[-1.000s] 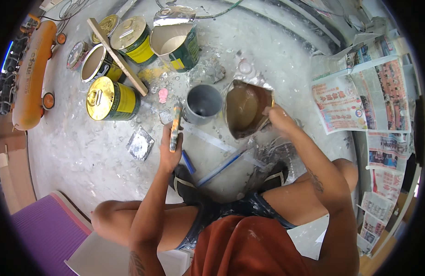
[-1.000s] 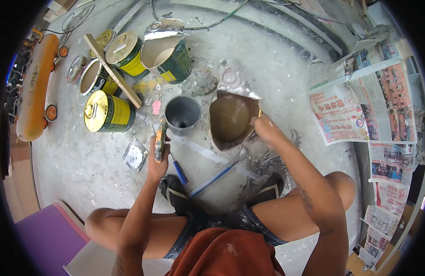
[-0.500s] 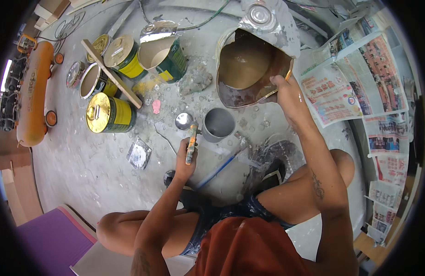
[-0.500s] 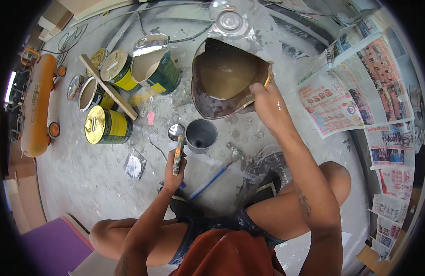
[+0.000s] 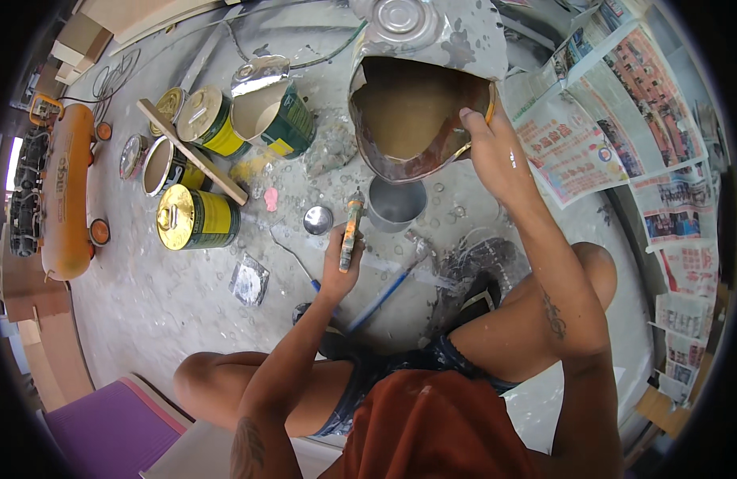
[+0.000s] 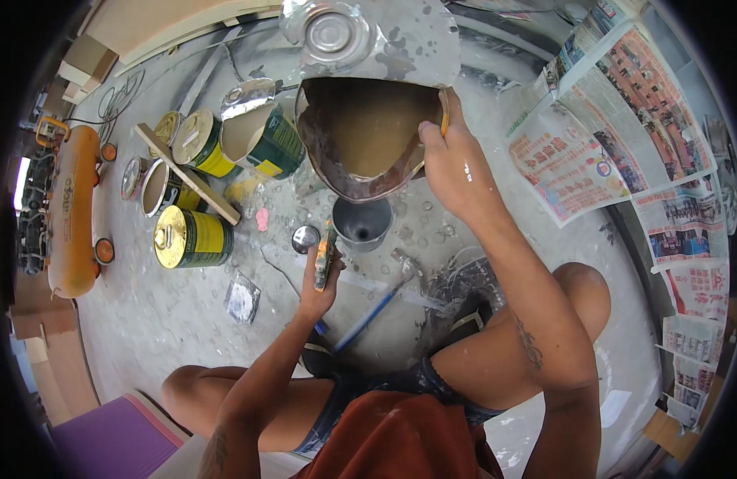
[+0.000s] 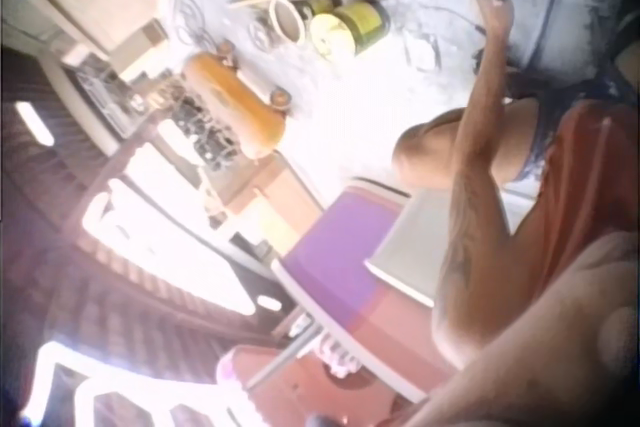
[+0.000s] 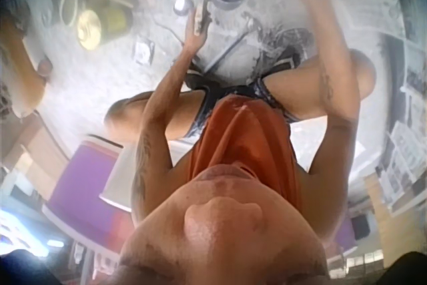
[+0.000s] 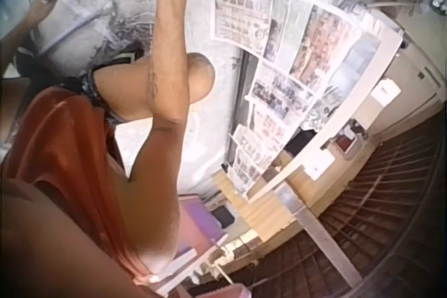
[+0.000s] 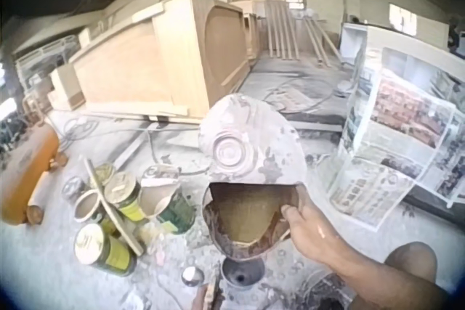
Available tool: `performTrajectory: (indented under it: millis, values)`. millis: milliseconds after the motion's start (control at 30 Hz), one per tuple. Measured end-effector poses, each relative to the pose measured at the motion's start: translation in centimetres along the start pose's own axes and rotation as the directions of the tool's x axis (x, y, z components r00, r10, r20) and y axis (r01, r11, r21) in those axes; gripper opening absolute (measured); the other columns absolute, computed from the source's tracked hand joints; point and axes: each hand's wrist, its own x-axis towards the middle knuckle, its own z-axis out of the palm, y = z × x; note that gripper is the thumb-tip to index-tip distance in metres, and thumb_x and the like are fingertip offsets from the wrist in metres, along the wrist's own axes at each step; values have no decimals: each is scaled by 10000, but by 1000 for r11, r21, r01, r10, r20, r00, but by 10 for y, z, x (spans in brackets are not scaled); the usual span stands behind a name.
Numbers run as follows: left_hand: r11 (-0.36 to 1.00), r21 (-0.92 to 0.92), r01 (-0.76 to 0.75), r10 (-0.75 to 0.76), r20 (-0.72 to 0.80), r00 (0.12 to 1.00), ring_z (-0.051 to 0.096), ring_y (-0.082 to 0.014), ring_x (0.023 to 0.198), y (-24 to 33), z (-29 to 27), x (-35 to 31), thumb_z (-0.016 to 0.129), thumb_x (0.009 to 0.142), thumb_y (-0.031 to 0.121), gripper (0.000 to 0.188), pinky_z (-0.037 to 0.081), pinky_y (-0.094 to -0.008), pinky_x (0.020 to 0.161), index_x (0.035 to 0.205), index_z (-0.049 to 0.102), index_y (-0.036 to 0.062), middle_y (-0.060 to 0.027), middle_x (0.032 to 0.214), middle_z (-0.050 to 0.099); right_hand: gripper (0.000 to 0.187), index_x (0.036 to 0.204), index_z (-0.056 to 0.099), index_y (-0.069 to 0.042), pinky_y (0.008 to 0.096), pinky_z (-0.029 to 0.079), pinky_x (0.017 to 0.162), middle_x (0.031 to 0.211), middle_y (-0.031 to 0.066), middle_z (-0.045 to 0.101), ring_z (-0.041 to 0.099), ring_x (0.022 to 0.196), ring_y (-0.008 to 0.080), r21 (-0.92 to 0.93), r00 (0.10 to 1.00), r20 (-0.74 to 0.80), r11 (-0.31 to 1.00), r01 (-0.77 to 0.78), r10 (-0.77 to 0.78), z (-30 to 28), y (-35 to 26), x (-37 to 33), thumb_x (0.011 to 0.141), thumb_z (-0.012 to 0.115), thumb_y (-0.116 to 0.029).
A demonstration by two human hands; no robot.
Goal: Cleaning a spray gun nozzle and cap with a rag and solvent, then assembling the spray gun and pouring paint into its cup.
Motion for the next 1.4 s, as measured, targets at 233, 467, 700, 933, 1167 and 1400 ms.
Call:
performTrajectory:
  millis: [233, 467, 700, 933, 1167, 1400]
  values:
    - [998, -52, -21, 22, 22, 1000, 612, -159, 839, 0, 7, 9, 558, 934, -14, 259, 496, -309, 762, 1176, 479, 37, -66, 961, 586, 560, 1486, 266, -19, 429, 408, 1004, 1246, 312, 571, 580, 1155, 434, 24, 1000, -19, 1000, 14, -14, -8, -3, 4, 969, 391, -196]
    - [996, -84, -23, 26, 28, 999, 625, -161, 848, 7, 16, 14, 559, 922, -25, 266, 509, -317, 762, 1168, 476, 37, -61, 953, 589, 563, 1480, 267, 11, 429, 400, 1008, 1267, 315, 563, 557, 1174, 452, -70, 996, -86, 997, -19, 13, -14, -11, 0, 984, 399, -222]
    - [998, -63, -24, 26, 20, 999, 646, -186, 847, 12, 23, 20, 572, 919, -10, 245, 512, -328, 750, 1142, 484, 39, -80, 955, 605, 556, 1469, 294, 26, 425, 400, 996, 1276, 327, 552, 557, 1155, 459, -27, 990, -132, 999, 45, -48, -20, -12, 1, 985, 412, -220]
    - [999, -18, -41, 41, 13, 999, 649, -194, 837, 16, 25, 22, 578, 924, 6, 224, 508, -332, 744, 1126, 489, 41, -83, 935, 608, 552, 1442, 313, 65, 424, 403, 989, 1269, 330, 553, 565, 1140, 455, -33, 983, -155, 995, 92, -96, -24, -16, -2, 987, 424, -229]
    - [996, -56, -70, 70, 12, 997, 648, -188, 834, 20, 27, 22, 574, 922, -7, 223, 508, -324, 729, 1122, 491, 45, -76, 936, 606, 579, 1443, 293, 105, 391, 351, 1064, 1381, 352, 461, 478, 1279, 440, -8, 987, -151, 999, 53, -54, -28, -15, -3, 990, 431, -229]
    - [995, -40, -96, 97, 27, 995, 651, -171, 853, 16, 25, 22, 563, 941, 9, 212, 511, -306, 725, 1138, 489, 33, -70, 959, 598, 587, 1439, 290, 133, 370, 305, 1112, 1438, 337, 415, 412, 1358, 411, -34, 987, -159, 999, -9, 4, -29, -19, -2, 993, 435, -221]
